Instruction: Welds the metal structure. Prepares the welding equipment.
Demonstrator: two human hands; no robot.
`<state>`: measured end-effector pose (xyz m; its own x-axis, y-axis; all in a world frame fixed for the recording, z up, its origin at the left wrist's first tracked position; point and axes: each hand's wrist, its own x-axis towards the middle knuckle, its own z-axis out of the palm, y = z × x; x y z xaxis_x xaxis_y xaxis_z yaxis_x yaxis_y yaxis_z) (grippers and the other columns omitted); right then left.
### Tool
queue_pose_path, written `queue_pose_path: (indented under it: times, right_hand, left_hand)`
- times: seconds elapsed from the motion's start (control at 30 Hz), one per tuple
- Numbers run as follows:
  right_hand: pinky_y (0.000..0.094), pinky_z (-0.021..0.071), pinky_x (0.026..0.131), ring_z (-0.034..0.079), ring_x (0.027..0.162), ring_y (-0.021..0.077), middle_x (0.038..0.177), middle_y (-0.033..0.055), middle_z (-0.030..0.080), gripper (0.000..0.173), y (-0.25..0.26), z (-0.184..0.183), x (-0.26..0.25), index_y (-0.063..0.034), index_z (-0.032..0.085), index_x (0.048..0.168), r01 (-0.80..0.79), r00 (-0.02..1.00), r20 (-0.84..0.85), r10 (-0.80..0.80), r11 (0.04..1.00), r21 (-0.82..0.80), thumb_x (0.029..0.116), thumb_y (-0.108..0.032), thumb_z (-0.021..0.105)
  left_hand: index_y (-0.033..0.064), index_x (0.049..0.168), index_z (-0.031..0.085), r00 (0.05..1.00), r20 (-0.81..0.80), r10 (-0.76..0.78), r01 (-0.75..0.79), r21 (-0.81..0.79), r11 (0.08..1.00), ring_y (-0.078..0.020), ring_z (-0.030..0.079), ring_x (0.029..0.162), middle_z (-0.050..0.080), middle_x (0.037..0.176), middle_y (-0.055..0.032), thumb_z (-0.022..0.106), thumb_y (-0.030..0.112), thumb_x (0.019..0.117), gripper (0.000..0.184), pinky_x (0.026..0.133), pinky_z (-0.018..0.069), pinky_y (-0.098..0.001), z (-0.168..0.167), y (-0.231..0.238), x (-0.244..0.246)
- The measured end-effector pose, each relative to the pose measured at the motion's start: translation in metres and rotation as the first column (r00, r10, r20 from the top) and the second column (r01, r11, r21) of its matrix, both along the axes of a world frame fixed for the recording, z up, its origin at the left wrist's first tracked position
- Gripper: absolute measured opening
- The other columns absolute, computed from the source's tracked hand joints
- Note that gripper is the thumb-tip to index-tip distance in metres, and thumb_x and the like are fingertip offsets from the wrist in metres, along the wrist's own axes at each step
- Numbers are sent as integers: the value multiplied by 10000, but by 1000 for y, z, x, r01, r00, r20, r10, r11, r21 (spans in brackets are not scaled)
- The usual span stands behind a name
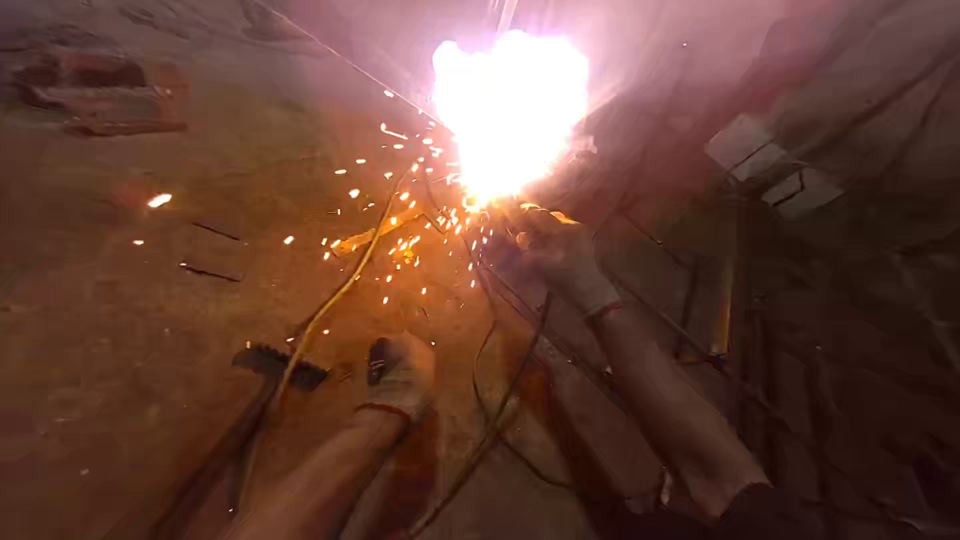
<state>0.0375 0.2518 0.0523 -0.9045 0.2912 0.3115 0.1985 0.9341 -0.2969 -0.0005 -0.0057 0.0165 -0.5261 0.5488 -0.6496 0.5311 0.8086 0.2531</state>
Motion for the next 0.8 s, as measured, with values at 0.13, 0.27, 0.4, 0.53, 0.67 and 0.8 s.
queue_pose_path:
  times: [0.13, 0.27, 0.4, 0.53, 0.67, 0.8]
  right_hand:
    - [507, 568, 884, 694, 1009, 270, 1162, 134, 700, 347, 0, 2, 0, -120, 655, 1315, -11, 1000, 15, 12, 999, -40, 996, -256, 638]
    - [516, 570, 849, 698, 987, 279, 1133, 135, 711, 344, 3, -5, -2, -138, 692, 1283, -14, 1000, -16, 15, 998, 65, 980, -288, 631]
    - [551, 566, 841, 694, 1012, 297, 1199, 136, 694, 413, 0, 0, -5, -192, 639, 1379, 37, 999, 7, -36, 999, -14, 981, -298, 622]
    - [567, 565, 789, 692, 958, 314, 1145, 143, 692, 409, -1, -1, -8, -186, 650, 1365, 75, 997, 13, -75, 997, -8, 968, -282, 636]
    - [595, 496, 953, 658, 1091, 385, 1168, 216, 689, 357, -2, -3, 5, -42, 686, 1240, 134, 967, 212, -138, 990, 34, 964, -269, 677]
    - [537, 539, 914, 678, 1042, 321, 1124, 179, 699, 312, -1, -8, 10, -50, 706, 1185, 125, 982, 140, -129, 992, 37, 961, -264, 675]
  left_hand:
    - [-129, 1268, 575, 998, -39, -56, 54, -55, 997, -506, 511, 1294, 545, 1336, -353, 580, 119, 1005, 362, 1072, 407, -629, -3, 7, 0]
    - [-204, 1252, 533, 987, -90, -134, 115, -191, 975, -529, 527, 1250, 510, 1323, -410, 562, 88, 1002, 385, 1020, 449, -595, -2, 13, 3]
    - [-161, 1168, 597, 949, -159, -274, 217, -303, 928, -495, 611, 1120, 593, 1207, -354, 550, 73, 1001, 291, 936, 498, -588, -17, 23, 4]
    - [-135, 1140, 637, 968, -120, -221, 179, -283, 942, -502, 606, 1135, 609, 1209, -347, 600, 126, 982, 307, 933, 486, -616, -15, 24, 2]
    - [-148, 1407, 453, 987, 132, 97, -90, -54, 994, -482, 345, 1453, 369, 1514, -371, 598, 103, 996, 502, 1171, 335, -558, 17, -3, 1]
    - [-181, 1422, 386, 984, 104, 144, -139, -51, 989, -472, 335, 1460, 350, 1516, -377, 583, 79, 994, 538, 1172, 338, -535, 17, -2, 2]
